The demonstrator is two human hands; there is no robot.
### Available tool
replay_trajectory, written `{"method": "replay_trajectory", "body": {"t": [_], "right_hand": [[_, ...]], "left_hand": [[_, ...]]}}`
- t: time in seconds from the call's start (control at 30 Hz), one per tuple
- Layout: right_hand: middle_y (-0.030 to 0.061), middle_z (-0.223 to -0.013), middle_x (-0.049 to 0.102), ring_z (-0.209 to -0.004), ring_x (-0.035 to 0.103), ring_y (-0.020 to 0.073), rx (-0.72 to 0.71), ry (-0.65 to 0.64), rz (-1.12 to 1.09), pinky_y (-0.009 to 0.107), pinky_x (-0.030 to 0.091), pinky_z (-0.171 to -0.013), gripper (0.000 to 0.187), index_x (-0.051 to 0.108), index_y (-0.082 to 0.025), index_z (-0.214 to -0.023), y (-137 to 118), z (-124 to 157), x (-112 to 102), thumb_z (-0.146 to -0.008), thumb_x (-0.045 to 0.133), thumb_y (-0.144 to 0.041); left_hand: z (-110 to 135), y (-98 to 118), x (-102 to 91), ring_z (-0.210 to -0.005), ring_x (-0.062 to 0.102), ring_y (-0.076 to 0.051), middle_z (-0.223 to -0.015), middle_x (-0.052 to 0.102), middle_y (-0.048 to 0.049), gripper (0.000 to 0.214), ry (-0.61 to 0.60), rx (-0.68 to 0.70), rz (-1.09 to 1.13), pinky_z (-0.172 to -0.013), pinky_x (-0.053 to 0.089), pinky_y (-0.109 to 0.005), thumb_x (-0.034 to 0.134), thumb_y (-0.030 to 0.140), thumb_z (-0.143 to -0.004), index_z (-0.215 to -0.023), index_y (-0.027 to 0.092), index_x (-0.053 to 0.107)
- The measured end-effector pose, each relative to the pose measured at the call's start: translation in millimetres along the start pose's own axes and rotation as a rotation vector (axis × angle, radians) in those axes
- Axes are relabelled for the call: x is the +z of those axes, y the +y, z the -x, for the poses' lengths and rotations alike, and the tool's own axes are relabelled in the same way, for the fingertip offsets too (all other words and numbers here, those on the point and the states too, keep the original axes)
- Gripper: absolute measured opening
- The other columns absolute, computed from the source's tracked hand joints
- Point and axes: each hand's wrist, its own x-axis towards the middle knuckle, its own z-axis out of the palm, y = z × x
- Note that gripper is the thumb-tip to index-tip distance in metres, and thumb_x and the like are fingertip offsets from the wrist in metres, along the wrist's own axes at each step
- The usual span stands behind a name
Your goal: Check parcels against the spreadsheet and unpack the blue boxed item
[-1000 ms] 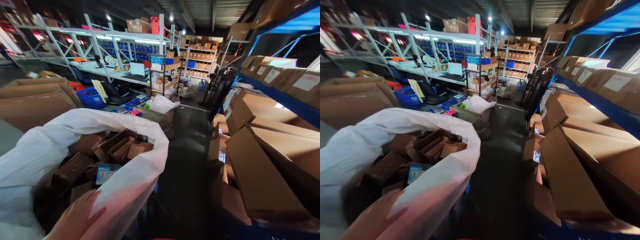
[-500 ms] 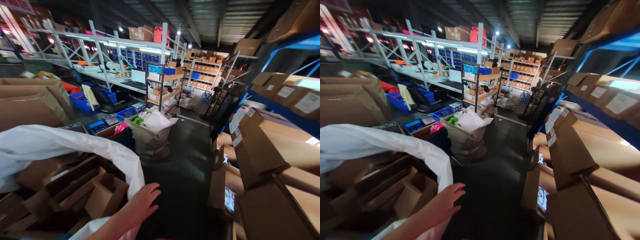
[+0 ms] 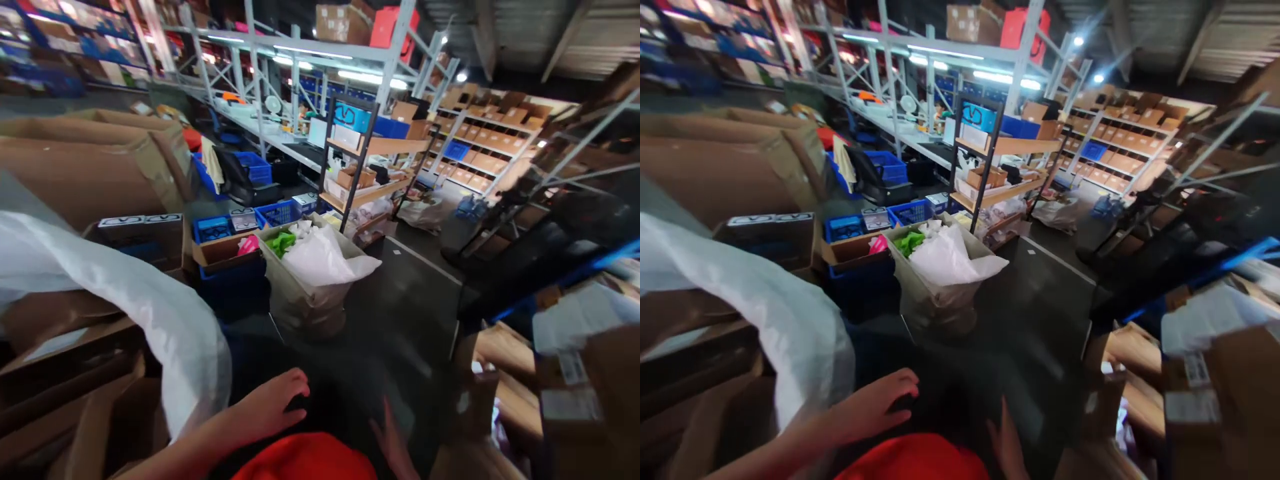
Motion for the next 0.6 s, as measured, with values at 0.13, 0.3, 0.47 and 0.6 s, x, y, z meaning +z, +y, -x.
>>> {"method": "replay_trajectory", "body": {"t": [0.13, 0.3, 0.47, 0.6], "right_hand": [[0.0165, -0.149, 0.05, -0.145, 0.036, 0.0391, -0.192, -0.08, 0.038, 0.053, 0.032, -0.119, 0.085, 0.038, -0.022, -0.151, -56, -167, -45, -0.079, 0.063, -0.061], [0.0201, -0.165, 0.019, -0.151, 0.017, 0.0446, -0.371, -0.091, 0.038, 0.054, 0.03, -0.116, 0.099, 0.022, -0.018, -0.158, -165, -342, -58, -0.081, 0.061, -0.065], [0.023, -0.167, -0.01, -0.152, 0.002, 0.048, -0.401, -0.114, 0.116, 0.075, 0.022, -0.108, 0.097, 0.012, -0.026, -0.161, -251, -482, -41, -0.085, 0.06, -0.062], [0.015, -0.169, -0.009, -0.153, -0.001, 0.0446, -0.303, -0.177, 0.15, 0.081, 0.019, -0.104, 0.086, 0.011, -0.042, -0.159, -318, -587, -15, -0.087, 0.054, -0.065]], "left_hand": [[-68, -35, -2.7, -0.096, 0.065, -0.021, -0.112, 0.064, -0.0079, 0.023, 0.118, -0.32, 0.051, -0.087, 0.051, -0.033, 0.058, 0.03, -0.083, -0.102, 0.02, 0.066], [-132, -84, -2.6, -0.097, 0.065, -0.021, -0.11, 0.064, -0.0088, 0.024, 0.286, -0.562, 0.114, -0.09, 0.05, -0.033, 0.055, 0.03, -0.084, -0.102, 0.019, 0.065], [-165, -136, -15.0, -0.091, 0.067, -0.022, -0.109, 0.066, -0.0104, 0.031, 0.393, -0.696, 0.306, -0.086, 0.052, -0.035, 0.053, 0.034, -0.084, -0.105, 0.016, 0.066], [-190, -201, -55.7, -0.088, 0.066, -0.022, -0.108, 0.068, -0.0107, 0.037, 0.549, -0.759, 0.385, -0.086, 0.052, -0.037, 0.051, 0.041, -0.083, -0.106, 0.017, 0.067]]}}
